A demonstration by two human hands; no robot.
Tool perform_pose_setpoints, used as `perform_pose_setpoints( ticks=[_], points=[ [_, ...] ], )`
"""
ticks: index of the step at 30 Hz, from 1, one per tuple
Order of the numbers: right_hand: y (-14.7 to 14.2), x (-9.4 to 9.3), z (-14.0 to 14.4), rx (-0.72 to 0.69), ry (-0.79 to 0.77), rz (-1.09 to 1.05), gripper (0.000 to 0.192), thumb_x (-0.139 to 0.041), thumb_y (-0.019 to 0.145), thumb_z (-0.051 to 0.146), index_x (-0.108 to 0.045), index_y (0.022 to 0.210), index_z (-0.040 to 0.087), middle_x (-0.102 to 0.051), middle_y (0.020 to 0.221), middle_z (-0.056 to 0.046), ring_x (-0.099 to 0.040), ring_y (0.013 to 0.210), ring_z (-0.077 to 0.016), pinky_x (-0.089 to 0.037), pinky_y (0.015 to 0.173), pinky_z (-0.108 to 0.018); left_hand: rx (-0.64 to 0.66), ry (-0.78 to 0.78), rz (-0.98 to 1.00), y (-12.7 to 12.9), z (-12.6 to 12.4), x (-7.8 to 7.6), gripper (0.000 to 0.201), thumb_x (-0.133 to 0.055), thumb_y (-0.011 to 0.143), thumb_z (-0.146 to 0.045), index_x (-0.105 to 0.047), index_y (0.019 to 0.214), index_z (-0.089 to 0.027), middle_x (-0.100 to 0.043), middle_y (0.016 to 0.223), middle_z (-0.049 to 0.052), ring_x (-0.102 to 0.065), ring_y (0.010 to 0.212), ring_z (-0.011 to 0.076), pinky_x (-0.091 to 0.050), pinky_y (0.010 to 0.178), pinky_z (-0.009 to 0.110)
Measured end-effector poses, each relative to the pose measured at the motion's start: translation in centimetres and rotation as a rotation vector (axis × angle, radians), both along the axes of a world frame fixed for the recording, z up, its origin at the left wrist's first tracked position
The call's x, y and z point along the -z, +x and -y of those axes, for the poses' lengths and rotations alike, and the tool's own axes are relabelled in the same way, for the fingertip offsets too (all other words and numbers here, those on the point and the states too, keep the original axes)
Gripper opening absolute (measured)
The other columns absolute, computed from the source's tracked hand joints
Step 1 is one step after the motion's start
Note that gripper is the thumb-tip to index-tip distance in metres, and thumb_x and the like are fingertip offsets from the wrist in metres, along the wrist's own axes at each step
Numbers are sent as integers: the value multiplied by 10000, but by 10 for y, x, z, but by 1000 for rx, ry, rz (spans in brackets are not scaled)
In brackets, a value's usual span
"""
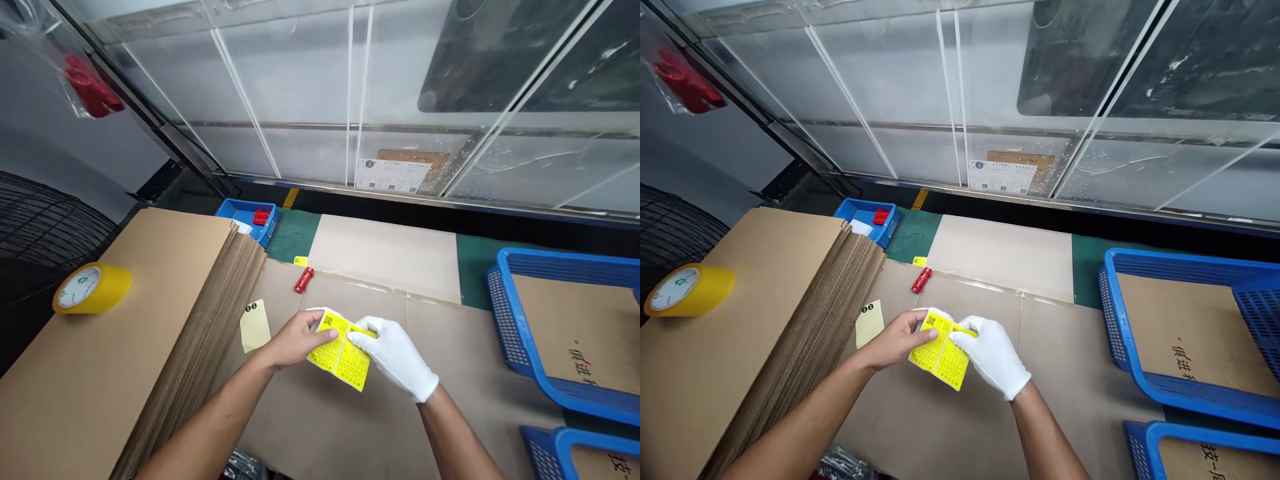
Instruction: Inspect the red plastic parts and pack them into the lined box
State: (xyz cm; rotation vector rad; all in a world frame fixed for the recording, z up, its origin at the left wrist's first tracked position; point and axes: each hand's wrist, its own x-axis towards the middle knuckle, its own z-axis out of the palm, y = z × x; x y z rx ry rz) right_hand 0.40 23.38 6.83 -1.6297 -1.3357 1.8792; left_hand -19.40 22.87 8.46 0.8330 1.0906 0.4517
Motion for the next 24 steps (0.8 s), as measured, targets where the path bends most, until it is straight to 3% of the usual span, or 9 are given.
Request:
perform_pose_setpoints(
  ticks=[6, 14, 20, 24],
  points=[
    [-3, -3, 21, -90, -45, -7, 255, -609, 703, 397, -626, 731, 144, -631, 704, 19, -514, 658, -88, -384, 619, -206, 24, 55, -178, 13, 1, 3, 403, -721, 694, -508, -634, 728, -116, -695, 833, 80, -606, 666, 168, -438, 570, 238],
    [1, 1, 34, -66, -86, -45, 324, -614, 688, 470, -621, 747, 151, -637, 736, -12, -520, 672, -110, -380, 622, -234, 3, -129, 5, 3, 3, 11, 633, -750, 585, -698, -722, 719, -80, -693, 713, 115, -607, 613, 175, -423, 586, 253],
    [0, 7, 41, -51, -81, -44, 337, -612, 686, 483, -624, 754, 153, -640, 726, -11, -521, 660, -114, -378, 622, -242, 15, -130, 20, 2, 7, 16, 607, -756, 581, -680, -741, 739, -95, -704, 732, 114, -616, 635, 182, -432, 598, 254],
    [0, 11, 45, -54, -55, -15, 311, -604, 704, 458, -636, 766, 154, -649, 731, -12, -520, 659, -112, -375, 606, -231, 102, -61, -121, 6, 12, 17, 447, -738, 628, -538, -713, 763, -113, -692, 754, 86, -614, 657, 191, -427, 585, 257]
  ],
)
